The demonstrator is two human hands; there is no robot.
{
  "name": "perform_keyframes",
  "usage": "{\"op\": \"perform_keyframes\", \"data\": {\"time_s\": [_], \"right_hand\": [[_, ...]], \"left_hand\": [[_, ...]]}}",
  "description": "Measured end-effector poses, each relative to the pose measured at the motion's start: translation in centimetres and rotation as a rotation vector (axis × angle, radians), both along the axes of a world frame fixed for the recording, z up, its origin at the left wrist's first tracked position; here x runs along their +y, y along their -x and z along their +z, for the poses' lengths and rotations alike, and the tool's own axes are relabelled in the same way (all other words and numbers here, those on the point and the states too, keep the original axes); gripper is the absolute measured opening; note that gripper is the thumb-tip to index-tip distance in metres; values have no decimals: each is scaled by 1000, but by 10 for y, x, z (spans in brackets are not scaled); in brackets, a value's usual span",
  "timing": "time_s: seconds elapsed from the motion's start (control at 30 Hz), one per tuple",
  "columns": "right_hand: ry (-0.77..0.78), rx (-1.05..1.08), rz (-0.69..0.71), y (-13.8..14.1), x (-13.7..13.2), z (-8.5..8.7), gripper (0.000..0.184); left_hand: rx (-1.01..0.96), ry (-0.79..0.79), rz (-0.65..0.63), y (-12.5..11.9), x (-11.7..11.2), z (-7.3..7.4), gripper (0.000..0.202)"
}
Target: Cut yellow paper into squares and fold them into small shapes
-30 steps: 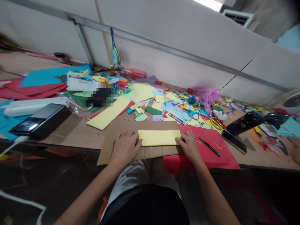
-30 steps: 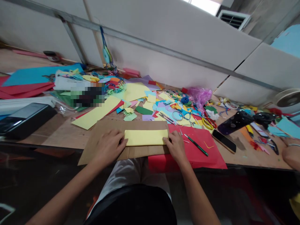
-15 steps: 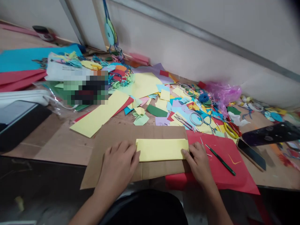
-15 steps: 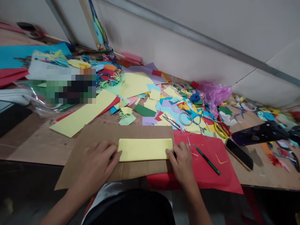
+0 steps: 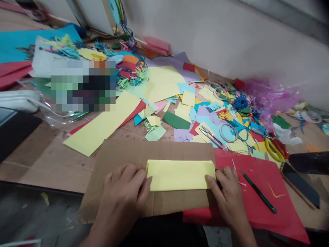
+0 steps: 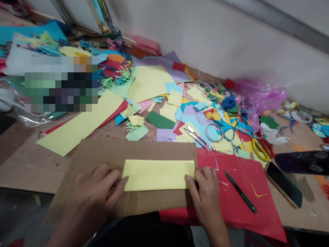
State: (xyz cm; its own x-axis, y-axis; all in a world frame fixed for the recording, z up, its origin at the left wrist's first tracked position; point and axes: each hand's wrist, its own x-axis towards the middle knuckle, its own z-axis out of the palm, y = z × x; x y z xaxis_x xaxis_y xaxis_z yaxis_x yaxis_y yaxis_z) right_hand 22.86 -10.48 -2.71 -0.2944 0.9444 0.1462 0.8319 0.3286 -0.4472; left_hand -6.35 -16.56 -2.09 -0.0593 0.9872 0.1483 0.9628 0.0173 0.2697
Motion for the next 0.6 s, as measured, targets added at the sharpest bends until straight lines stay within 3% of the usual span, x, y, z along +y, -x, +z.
{"op": "perform_keyframes", "data": {"time_s": [0.33,0.6], "right_hand": [[-13,0,13,0,0,1,30],[20,-19,-21,5,0,6,32]], "left_hand": [[-20,65,49,-2,2,4,29],[17,68,6,2,1,4,30]]}}
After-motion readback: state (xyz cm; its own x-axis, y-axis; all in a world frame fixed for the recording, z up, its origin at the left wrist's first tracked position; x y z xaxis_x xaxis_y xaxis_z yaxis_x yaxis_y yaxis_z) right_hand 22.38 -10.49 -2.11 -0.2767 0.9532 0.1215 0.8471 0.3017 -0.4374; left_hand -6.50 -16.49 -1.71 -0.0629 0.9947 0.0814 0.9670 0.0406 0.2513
